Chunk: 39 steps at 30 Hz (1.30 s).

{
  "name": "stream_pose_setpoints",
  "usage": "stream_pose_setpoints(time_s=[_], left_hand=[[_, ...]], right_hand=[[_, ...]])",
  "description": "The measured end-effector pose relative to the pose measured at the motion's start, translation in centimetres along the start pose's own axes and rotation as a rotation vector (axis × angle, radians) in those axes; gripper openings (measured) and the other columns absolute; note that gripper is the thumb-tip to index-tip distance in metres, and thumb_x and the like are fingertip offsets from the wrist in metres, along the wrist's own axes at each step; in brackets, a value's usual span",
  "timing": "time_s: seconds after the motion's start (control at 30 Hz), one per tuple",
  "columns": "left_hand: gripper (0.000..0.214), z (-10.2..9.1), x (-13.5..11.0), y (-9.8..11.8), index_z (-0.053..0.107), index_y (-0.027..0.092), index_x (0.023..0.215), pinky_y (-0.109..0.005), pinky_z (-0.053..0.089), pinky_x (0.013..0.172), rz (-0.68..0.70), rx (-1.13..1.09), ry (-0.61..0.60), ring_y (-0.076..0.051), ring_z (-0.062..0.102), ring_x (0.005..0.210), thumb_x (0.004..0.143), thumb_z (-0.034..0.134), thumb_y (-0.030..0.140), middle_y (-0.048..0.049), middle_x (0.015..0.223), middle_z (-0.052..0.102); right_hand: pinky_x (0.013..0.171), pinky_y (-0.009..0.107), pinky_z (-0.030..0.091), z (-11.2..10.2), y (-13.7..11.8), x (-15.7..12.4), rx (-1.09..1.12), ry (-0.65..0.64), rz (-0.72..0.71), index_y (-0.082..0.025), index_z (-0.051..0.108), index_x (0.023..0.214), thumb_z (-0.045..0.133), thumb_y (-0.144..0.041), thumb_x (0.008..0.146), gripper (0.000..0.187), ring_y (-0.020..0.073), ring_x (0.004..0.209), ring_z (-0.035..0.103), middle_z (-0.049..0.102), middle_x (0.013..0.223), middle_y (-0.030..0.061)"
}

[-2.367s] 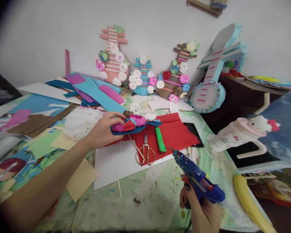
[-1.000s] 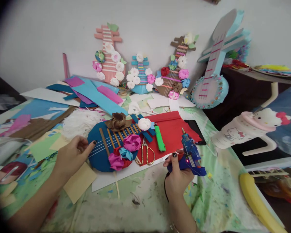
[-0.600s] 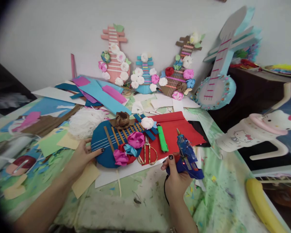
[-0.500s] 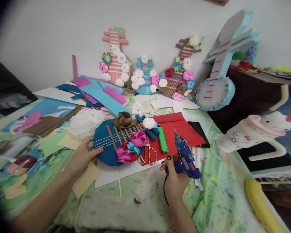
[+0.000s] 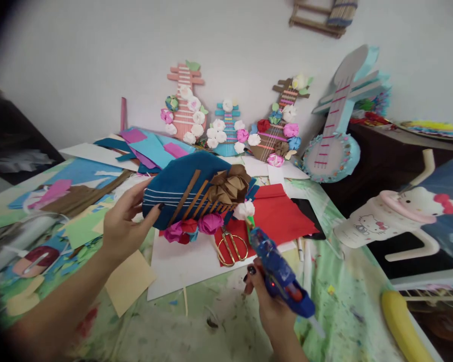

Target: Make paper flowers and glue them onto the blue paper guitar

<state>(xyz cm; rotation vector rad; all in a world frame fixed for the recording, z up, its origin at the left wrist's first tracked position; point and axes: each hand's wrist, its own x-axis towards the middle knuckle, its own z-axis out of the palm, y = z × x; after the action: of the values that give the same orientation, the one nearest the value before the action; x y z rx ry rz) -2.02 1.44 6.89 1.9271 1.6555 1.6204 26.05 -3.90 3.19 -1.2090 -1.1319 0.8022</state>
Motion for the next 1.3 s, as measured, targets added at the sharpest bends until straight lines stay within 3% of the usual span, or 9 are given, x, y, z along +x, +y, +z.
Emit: stream_pose_setpoints(time_s=[0.13,0.27,0.47,0.63,0.8,0.93,1.03,1.13,1.3], left_hand=[[0.047,1.0,-1.4,-0.1,0.044,0.024,0.136,-0.039,0.048,0.096,0.169,0.059,0.021,-0.024,0.058,0.112,0.089,0.050,0.023,-0.0097,0.126,0.058],[0.051,1.6,-2.1,-0.3,0.032,0.025,0.144,-0.043,0.046,0.096,0.304,-0.040,-0.038,-0.024,0.055,0.111,0.094,0.040,0.021,-0.0123,0.124,0.055],[0.058,1.5,-0.9,-0.1,0.020,0.024,0.148,-0.047,0.042,0.099,0.338,-0.010,-0.119,-0.025,0.049,0.116,0.094,0.039,0.020,-0.0152,0.129,0.046],[0.088,1.0,0.6,0.3,0.005,0.021,0.150,-0.055,0.035,0.104,0.418,0.006,-0.255,-0.034,0.039,0.128,0.083,0.060,0.031,-0.0194,0.139,0.037],[0.116,0.7,1.4,-1.1,-0.013,0.021,0.149,-0.060,0.032,0.106,0.357,0.075,-0.391,-0.040,0.028,0.137,0.072,0.073,0.039,-0.0246,0.148,0.022],[0.128,0.8,2.0,-2.3,-0.019,0.022,0.147,-0.057,0.034,0.106,0.314,0.049,-0.413,-0.041,0.024,0.139,0.067,0.077,0.046,-0.0254,0.152,0.011],[0.128,1.2,2.2,-2.6,-0.013,0.021,0.148,-0.057,0.031,0.109,0.289,0.051,-0.375,-0.043,0.017,0.141,0.064,0.079,0.048,-0.0244,0.153,0.005],[0.121,2.0,2.2,-2.7,-0.005,0.021,0.149,-0.057,0.028,0.111,0.263,-0.004,-0.317,-0.041,0.017,0.141,0.065,0.079,0.046,-0.0229,0.153,0.008],[0.091,3.2,1.9,-2.6,0.003,0.023,0.148,-0.046,0.046,0.100,0.135,-0.262,-0.261,-0.032,0.038,0.132,0.082,0.063,0.039,-0.0197,0.145,0.027]], right_hand=[[0.046,0.027,0.044,-0.8,0.2,-0.8,-0.289,-0.124,-0.049,-0.019,0.065,0.070,0.070,-0.039,0.071,0.020,0.0150,0.041,0.055,0.058,0.045,-0.0014],[0.045,0.024,0.040,-0.7,-0.3,-0.2,-0.407,-0.328,-0.210,-0.020,0.065,0.076,0.065,-0.035,0.076,0.016,0.0121,0.041,0.052,0.060,0.051,-0.0021],[0.044,0.021,0.037,0.1,-1.5,1.3,-0.459,-0.547,-0.402,-0.019,0.062,0.078,0.061,-0.026,0.080,0.007,0.0096,0.040,0.048,0.056,0.049,-0.0043],[0.041,0.020,0.037,0.5,-1.8,2.0,-0.461,-0.500,-0.345,-0.019,0.060,0.073,0.061,-0.028,0.078,0.010,0.0101,0.038,0.047,0.054,0.047,-0.0043],[0.042,0.021,0.038,0.2,-1.8,2.6,-0.441,-0.499,-0.229,-0.020,0.062,0.076,0.063,-0.031,0.078,0.011,0.0110,0.039,0.049,0.055,0.047,-0.0044],[0.043,0.022,0.040,-0.1,-1.7,2.5,-0.347,-0.467,-0.168,-0.020,0.064,0.077,0.066,-0.031,0.076,0.011,0.0116,0.040,0.052,0.057,0.048,-0.0042],[0.052,0.025,0.047,0.1,-0.9,2.3,-0.266,-0.330,-0.122,-0.019,0.066,0.077,0.068,-0.032,0.076,0.014,0.0147,0.048,0.060,0.064,0.054,-0.0010],[0.062,0.030,0.053,0.7,0.6,2.3,-0.131,-0.161,-0.037,-0.018,0.066,0.078,0.069,-0.037,0.075,0.020,0.0182,0.059,0.066,0.070,0.064,0.0039],[0.065,0.035,0.056,1.6,2.7,2.6,0.017,-0.015,0.042,-0.018,0.066,0.077,0.079,-0.034,0.063,0.025,0.0195,0.062,0.067,0.071,0.071,0.0047]])
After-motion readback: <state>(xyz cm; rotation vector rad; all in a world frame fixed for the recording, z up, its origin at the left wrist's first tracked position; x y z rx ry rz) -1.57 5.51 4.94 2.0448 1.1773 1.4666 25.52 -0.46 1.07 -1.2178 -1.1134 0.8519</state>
